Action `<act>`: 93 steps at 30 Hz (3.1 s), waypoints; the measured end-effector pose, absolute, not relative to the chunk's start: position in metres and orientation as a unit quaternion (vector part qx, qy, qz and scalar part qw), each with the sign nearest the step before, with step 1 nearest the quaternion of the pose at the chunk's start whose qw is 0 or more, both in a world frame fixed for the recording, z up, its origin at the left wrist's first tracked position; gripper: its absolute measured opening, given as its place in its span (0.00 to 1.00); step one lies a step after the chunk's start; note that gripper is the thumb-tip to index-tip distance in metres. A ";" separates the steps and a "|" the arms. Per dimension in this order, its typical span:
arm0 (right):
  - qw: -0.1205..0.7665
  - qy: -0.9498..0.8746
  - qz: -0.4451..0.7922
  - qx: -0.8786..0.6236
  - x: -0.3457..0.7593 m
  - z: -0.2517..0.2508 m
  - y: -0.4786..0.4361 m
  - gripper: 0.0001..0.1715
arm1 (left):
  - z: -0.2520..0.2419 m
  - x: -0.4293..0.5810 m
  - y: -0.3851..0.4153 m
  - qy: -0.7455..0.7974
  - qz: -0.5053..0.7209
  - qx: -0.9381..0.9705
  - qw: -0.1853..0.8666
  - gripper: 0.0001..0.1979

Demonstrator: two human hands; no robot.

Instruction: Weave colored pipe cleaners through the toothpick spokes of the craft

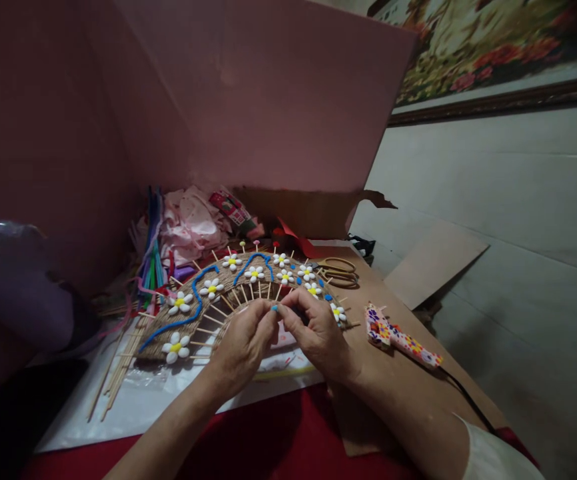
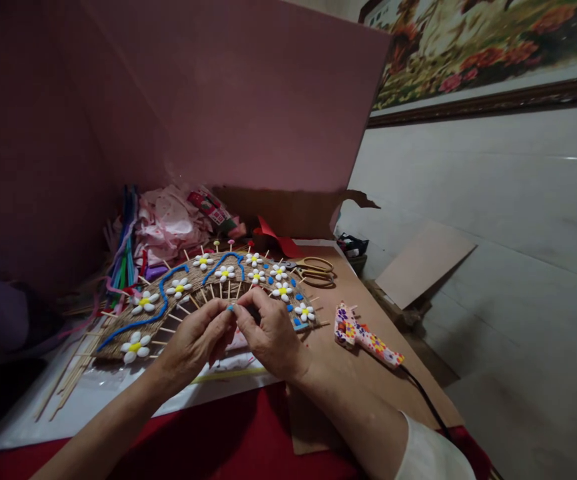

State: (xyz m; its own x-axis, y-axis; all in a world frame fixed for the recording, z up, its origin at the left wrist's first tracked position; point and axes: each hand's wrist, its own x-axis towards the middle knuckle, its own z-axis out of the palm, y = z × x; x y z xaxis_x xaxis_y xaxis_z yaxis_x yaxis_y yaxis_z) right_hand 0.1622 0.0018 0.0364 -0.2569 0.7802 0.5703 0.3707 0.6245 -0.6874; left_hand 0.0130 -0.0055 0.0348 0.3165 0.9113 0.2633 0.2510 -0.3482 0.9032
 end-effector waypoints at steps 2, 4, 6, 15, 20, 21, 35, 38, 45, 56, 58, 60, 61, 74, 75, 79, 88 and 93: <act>0.480 -0.764 0.210 -0.377 0.162 0.036 0.002 0.07 | 0.036 0.011 -0.007 0.403 0.403 0.717 0.401 0.17; 0.481 -0.764 0.207 -0.378 0.162 0.036 0.002 0.06 | 0.038 0.010 -0.007 0.398 0.395 0.726 0.398 0.16; 0.481 -0.766 0.210 -0.372 0.162 0.036 0.002 0.06 | 0.039 0.010 -0.008 0.399 0.393 0.732 0.387 0.15; 0.495 -0.761 0.215 -0.359 0.160 0.037 -0.001 0.07 | 0.038 0.013 -0.009 0.391 0.434 0.753 0.304 0.12; 0.507 -0.757 0.197 -0.361 0.158 0.036 -0.004 0.07 | 0.035 0.014 -0.009 0.383 0.449 0.754 0.290 0.12; 0.511 -0.756 0.193 -0.361 0.158 0.036 -0.004 0.07 | 0.034 0.014 -0.009 0.381 0.451 0.753 0.289 0.11; 0.497 -0.768 0.175 -0.364 0.158 0.031 0.001 0.06 | 0.029 0.020 -0.009 0.412 0.457 0.730 0.297 0.13; 0.488 -0.779 0.176 -0.354 0.161 0.034 0.002 0.06 | 0.033 0.019 -0.010 0.406 0.447 0.744 0.287 0.13; 0.468 -0.793 0.184 -0.345 0.165 0.037 0.002 0.05 | 0.034 0.016 -0.009 0.395 0.439 0.760 0.270 0.11; 0.437 -0.808 0.236 -0.317 0.173 0.043 0.009 0.04 | 0.038 0.010 -0.010 0.384 0.392 0.799 0.246 0.12; 0.407 -0.823 0.244 -0.312 0.178 0.047 0.010 0.05 | 0.041 0.008 -0.010 0.373 0.378 0.808 0.256 0.11; 0.378 -0.841 0.231 -0.310 0.181 0.053 0.009 0.04 | 0.043 0.005 -0.009 0.360 0.370 0.814 0.266 0.11; 0.365 -0.851 0.217 -0.309 0.183 0.056 0.008 0.04 | 0.043 0.004 -0.009 0.357 0.369 0.814 0.271 0.11; 0.255 -0.917 0.044 -0.302 0.183 0.052 0.009 0.08 | 0.041 0.003 -0.002 0.376 0.336 0.824 0.259 0.11; 0.257 -0.917 0.050 -0.302 0.182 0.052 0.010 0.08 | 0.041 0.003 -0.002 0.377 0.338 0.820 0.265 0.11; 0.252 -0.916 0.028 -0.311 0.181 0.050 0.010 0.09 | 0.040 0.003 -0.002 0.383 0.336 0.820 0.260 0.11; 0.248 -0.921 0.019 -0.298 0.180 0.049 0.009 0.07 | 0.040 0.002 -0.002 0.388 0.339 0.820 0.247 0.10; 0.245 -0.913 0.019 -0.325 0.179 0.049 0.009 0.09 | 0.044 0.002 -0.003 0.384 0.336 0.820 0.258 0.11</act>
State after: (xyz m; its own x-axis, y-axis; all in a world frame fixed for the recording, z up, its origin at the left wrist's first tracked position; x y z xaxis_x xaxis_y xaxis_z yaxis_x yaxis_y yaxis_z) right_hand 0.1791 0.0085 0.0495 -0.6689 0.6025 0.4353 0.5839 0.7883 -0.1940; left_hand 0.0021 -0.0029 0.0435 0.4784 0.8039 0.3533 0.4562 -0.5713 0.6822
